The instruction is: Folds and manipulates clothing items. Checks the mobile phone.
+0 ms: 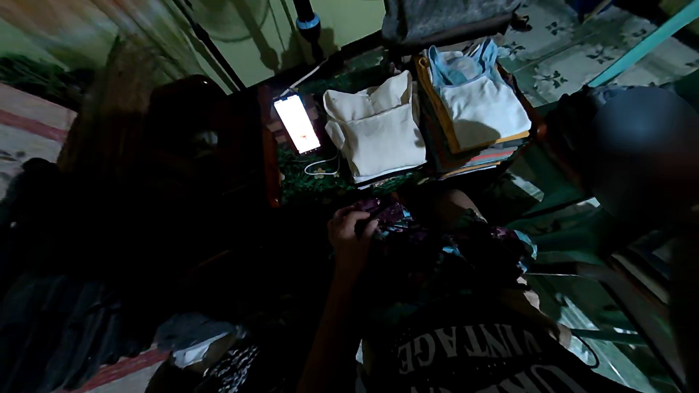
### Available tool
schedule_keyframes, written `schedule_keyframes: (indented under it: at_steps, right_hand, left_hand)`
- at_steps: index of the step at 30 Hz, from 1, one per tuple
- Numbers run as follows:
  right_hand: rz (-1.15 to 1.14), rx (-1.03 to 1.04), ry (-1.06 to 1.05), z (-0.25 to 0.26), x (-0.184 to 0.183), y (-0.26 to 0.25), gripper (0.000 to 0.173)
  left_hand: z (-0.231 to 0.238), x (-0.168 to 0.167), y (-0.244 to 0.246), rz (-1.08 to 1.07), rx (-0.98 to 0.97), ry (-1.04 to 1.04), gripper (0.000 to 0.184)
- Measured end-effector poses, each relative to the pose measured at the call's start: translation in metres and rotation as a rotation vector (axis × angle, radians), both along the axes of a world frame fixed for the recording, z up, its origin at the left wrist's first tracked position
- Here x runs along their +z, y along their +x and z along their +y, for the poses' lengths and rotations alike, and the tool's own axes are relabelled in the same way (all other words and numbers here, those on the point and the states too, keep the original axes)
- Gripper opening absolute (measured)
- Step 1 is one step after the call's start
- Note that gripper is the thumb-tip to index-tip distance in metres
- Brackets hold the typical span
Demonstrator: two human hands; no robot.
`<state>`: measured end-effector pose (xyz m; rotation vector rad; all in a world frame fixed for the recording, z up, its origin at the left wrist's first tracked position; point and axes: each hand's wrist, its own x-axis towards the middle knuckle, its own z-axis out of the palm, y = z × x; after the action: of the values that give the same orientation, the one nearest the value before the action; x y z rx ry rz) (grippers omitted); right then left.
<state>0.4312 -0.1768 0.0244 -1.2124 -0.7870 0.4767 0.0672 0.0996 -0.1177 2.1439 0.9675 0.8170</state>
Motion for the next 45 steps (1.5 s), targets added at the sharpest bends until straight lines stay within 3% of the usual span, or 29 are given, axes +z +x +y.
schedule_keyframes:
  at_steps: [4,6,9,13,16,22,31,39,45]
  right_hand:
    - [-0.068,0.256,-0.003,0.054,-0.018,-0.017,0.014]
    - [-0.047,0.323,-0.050,0.081,-0.027,-0.039,0.015]
    - [-0.005,0.443,-0.141,0.116,-0.042,-0.079,0.013]
    - [0.101,0.601,-0.238,0.150,-0.072,-0.129,0.008]
    - [0.016,0.681,-0.331,0.168,-0.085,-0.157,0.009]
    - [-0.389,0.666,-0.342,0.200,-0.110,-0.189,0.005]
    - [-0.163,0.612,-0.475,0.203,-0.120,-0.195,0.010]
    - [-0.198,0.574,-0.488,0.204,-0.122,-0.197,0.006]
    - [-0.194,0.582,-0.526,0.209,-0.121,-0.198,0.008]
  left_hand:
    - [0.003,0.041,-0.013,-0.087,0.048,0.046,0.023]
    - [-0.004,0.053,-0.019,-0.073,0.047,-0.008,0.019]
    - [-0.016,0.046,-0.025,-0.029,-0.003,-0.123,0.017]
    - [-0.015,0.038,-0.016,0.256,-0.019,-0.212,0.021]
    - [-0.011,0.032,-0.015,0.297,0.009,-0.219,0.026]
    - [-0.010,0.036,-0.006,0.345,0.096,-0.309,0.033]
    - [-0.007,0.027,-0.003,0.357,0.119,-0.278,0.032]
    - [-0.009,0.027,-0.007,0.344,0.118,-0.172,0.020]
    - [0.005,0.023,-0.026,0.141,0.086,-0.436,0.020]
